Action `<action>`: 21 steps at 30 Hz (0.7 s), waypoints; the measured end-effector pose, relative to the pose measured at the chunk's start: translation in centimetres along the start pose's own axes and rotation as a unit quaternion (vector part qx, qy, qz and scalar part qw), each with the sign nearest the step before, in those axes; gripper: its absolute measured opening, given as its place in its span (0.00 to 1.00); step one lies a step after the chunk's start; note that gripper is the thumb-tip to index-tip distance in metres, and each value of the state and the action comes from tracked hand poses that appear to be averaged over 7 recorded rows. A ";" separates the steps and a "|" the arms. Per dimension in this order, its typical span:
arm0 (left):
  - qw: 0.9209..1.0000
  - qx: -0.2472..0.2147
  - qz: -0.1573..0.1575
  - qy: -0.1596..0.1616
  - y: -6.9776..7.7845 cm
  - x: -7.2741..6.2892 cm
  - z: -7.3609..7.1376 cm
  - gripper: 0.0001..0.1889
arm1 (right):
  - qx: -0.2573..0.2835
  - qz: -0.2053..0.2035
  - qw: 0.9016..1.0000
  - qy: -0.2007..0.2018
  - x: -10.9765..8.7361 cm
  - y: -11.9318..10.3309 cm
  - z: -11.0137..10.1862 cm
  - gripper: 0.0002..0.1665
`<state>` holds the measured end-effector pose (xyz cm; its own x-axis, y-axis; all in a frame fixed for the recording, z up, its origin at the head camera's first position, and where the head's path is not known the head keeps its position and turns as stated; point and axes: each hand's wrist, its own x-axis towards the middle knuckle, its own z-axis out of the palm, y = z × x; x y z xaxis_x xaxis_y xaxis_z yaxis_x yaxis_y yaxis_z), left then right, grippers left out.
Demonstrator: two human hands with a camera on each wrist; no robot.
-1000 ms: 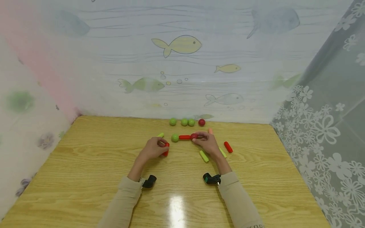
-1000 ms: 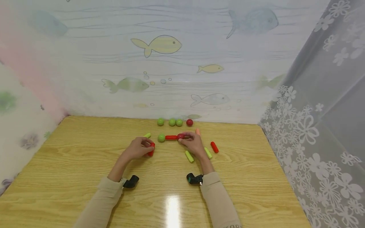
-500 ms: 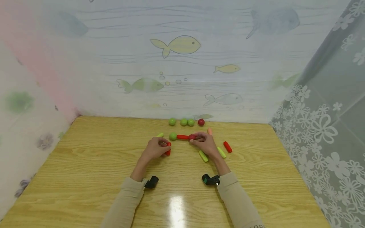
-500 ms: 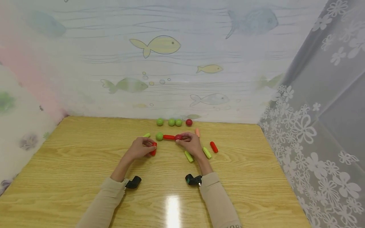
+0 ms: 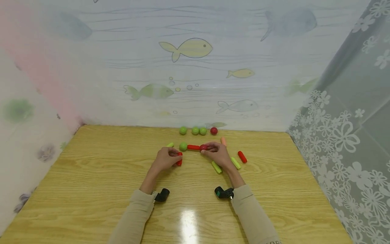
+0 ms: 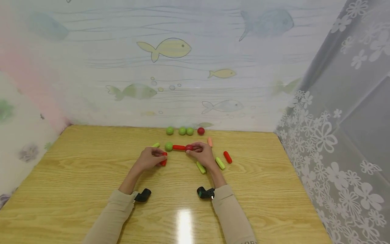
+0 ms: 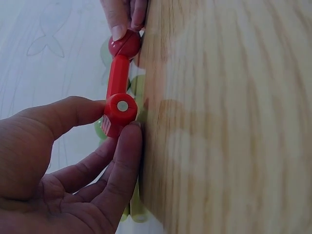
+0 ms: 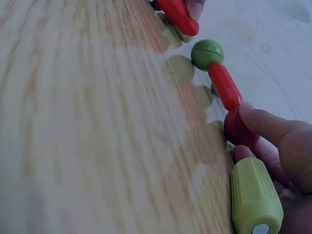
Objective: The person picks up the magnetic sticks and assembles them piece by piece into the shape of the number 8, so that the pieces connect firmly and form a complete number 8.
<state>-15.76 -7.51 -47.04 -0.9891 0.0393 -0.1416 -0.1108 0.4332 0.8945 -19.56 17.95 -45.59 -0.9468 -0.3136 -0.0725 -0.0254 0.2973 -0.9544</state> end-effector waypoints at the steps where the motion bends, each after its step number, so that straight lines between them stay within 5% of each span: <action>1: 1.000 0.000 0.000 0.001 0.0 0.0 0.0 0.15 | -0.001 0.000 1.000 0.000 0.1 0.1 0.0 0.25; 10: 1.000 0.005 0.007 0.009 0.1 0.1 0.1 0.15 | 0.011 0.002 1.000 0.007 2.0 3.5 0.1 0.27; 21: 1.000 -0.001 0.009 0.024 0.1 0.3 0.3 0.16 | 0.012 0.000 1.000 0.023 2.0 3.8 0.3 0.24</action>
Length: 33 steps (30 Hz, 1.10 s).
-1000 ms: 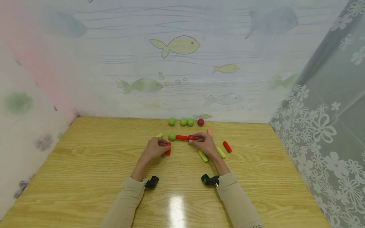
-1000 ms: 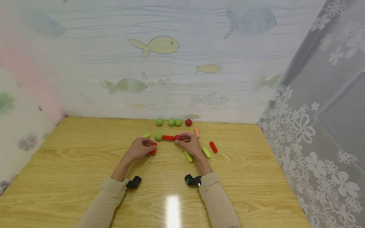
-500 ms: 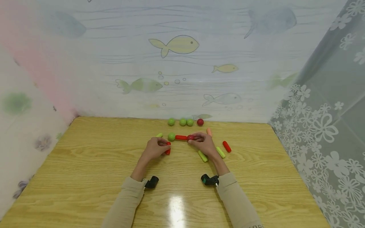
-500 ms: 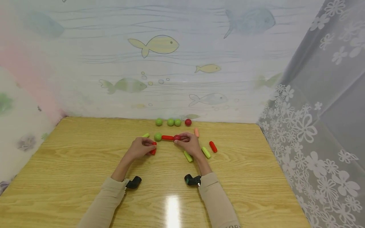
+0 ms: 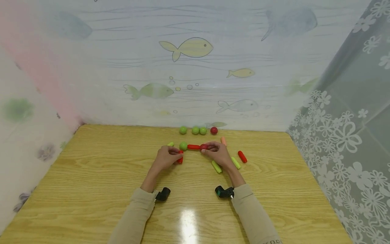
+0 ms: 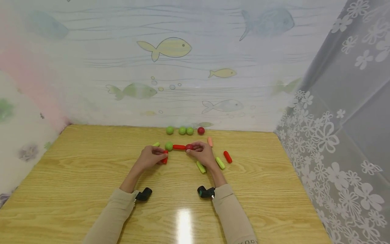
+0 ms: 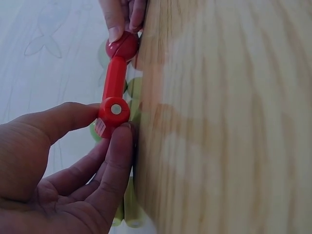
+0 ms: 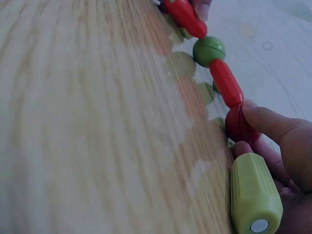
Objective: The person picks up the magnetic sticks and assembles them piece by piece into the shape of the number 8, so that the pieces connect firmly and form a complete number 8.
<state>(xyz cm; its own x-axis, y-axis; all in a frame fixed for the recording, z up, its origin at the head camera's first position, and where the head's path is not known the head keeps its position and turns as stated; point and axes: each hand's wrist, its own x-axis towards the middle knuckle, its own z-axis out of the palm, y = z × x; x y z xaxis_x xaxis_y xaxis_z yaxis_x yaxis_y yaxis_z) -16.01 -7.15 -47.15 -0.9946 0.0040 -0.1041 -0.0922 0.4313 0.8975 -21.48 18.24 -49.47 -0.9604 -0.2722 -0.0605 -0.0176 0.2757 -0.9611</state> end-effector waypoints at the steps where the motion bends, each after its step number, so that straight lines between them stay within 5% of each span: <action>1: 1.000 0.000 0.001 0.004 0.1 -0.1 0.0 0.16 | 0.001 -0.001 1.000 -0.001 -0.1 0.0 0.0 0.24; 18: 1.000 -0.017 0.004 0.014 3.0 0.2 -0.9 0.12 | 0.026 -0.019 0.999 0.003 0.1 -1.8 -0.7 0.22; 33: 1.000 -0.028 -0.001 0.010 2.7 0.5 -0.6 0.13 | 0.005 -0.002 1.000 0.023 0.5 -1.5 -0.5 0.22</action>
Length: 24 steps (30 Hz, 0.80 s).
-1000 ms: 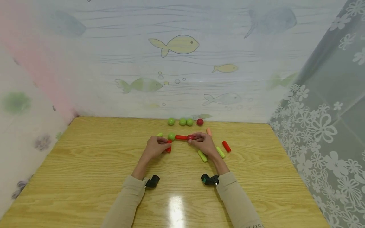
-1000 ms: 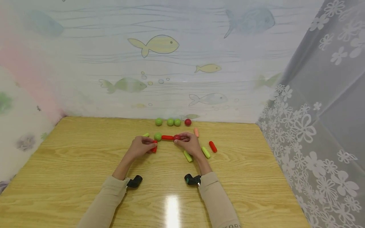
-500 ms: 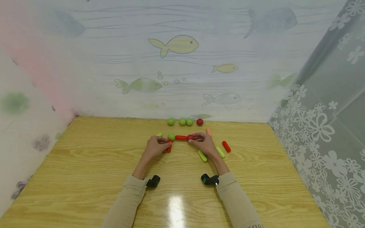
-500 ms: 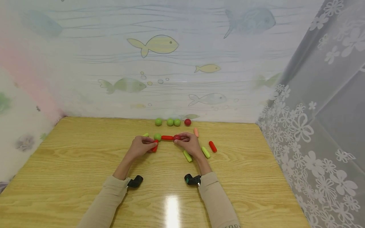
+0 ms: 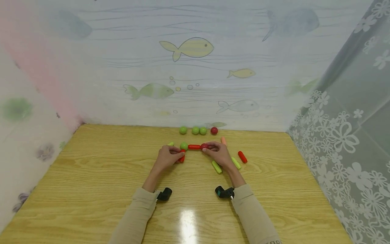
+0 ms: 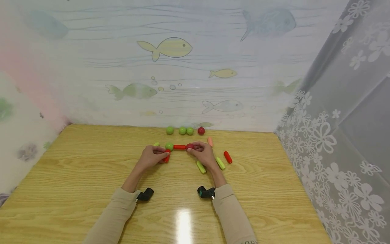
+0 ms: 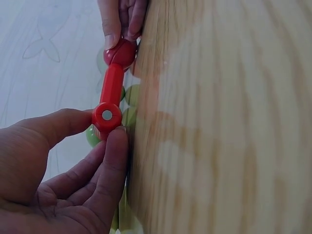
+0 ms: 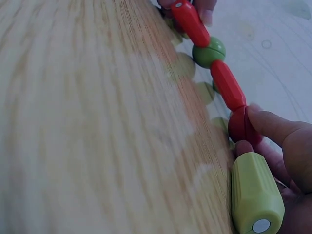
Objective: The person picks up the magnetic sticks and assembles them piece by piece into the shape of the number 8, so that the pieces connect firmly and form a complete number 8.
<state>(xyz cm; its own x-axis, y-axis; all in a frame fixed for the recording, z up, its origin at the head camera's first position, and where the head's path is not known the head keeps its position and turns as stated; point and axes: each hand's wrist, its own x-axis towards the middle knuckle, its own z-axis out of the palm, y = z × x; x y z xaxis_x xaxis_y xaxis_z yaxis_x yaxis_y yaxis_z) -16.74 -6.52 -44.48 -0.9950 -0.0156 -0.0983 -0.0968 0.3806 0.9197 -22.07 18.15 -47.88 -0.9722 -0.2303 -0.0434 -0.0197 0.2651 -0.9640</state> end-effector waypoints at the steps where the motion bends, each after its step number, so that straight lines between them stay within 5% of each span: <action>1: 1.000 0.000 -0.001 0.002 -0.1 -0.3 0.1 0.13 | -0.002 0.000 1.000 0.000 -0.1 0.1 0.1 0.22; 15: 0.999 -0.036 -0.008 0.009 -2.4 -3.9 1.2 0.14 | -0.022 -0.005 1.000 -0.020 -2.3 1.2 0.9 0.23; 24: 0.999 -0.038 0.002 -0.007 -2.8 -3.5 1.0 0.11 | -0.018 0.005 1.000 -0.005 -1.9 1.3 1.1 0.23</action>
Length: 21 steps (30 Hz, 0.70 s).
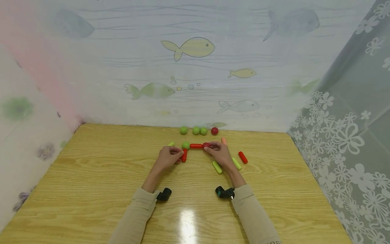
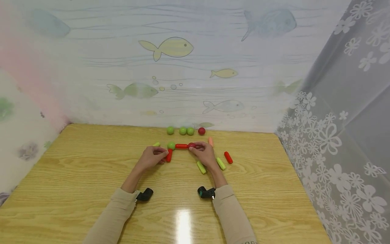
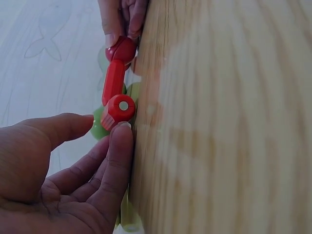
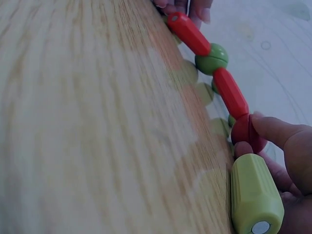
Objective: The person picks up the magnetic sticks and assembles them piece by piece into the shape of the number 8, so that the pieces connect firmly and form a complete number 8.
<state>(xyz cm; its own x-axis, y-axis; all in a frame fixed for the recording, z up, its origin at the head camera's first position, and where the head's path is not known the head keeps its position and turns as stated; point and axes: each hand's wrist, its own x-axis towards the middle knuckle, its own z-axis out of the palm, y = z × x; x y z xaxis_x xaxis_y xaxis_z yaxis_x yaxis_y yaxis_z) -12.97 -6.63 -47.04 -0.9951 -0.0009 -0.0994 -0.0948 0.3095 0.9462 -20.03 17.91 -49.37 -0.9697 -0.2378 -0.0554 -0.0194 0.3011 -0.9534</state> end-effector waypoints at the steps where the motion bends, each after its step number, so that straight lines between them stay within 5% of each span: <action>1: 1.000 -0.001 0.000 0.000 0.0 -0.1 0.0 0.11 | -0.001 0.001 1.000 0.000 0.0 0.0 0.0 0.23; 10: 1.000 0.001 -0.003 -0.007 0.4 0.2 -0.6 0.12 | 0.020 -0.005 1.000 0.010 -0.1 -0.3 -0.3 0.25; 21: 0.999 0.020 0.047 -0.014 2.5 1.7 -3.3 0.14 | -0.007 -0.008 1.000 0.028 0.4 -2.1 -0.9 0.28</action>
<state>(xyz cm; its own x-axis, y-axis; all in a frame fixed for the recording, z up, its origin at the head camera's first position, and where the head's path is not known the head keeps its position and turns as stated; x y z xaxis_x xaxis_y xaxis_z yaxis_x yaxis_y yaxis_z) -14.95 -9.00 -43.84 -0.9982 0.0562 -0.0198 0.0008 0.3439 0.9390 -20.60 17.98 -47.17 -0.9815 -0.1902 -0.0235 -0.0374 0.3106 -0.9498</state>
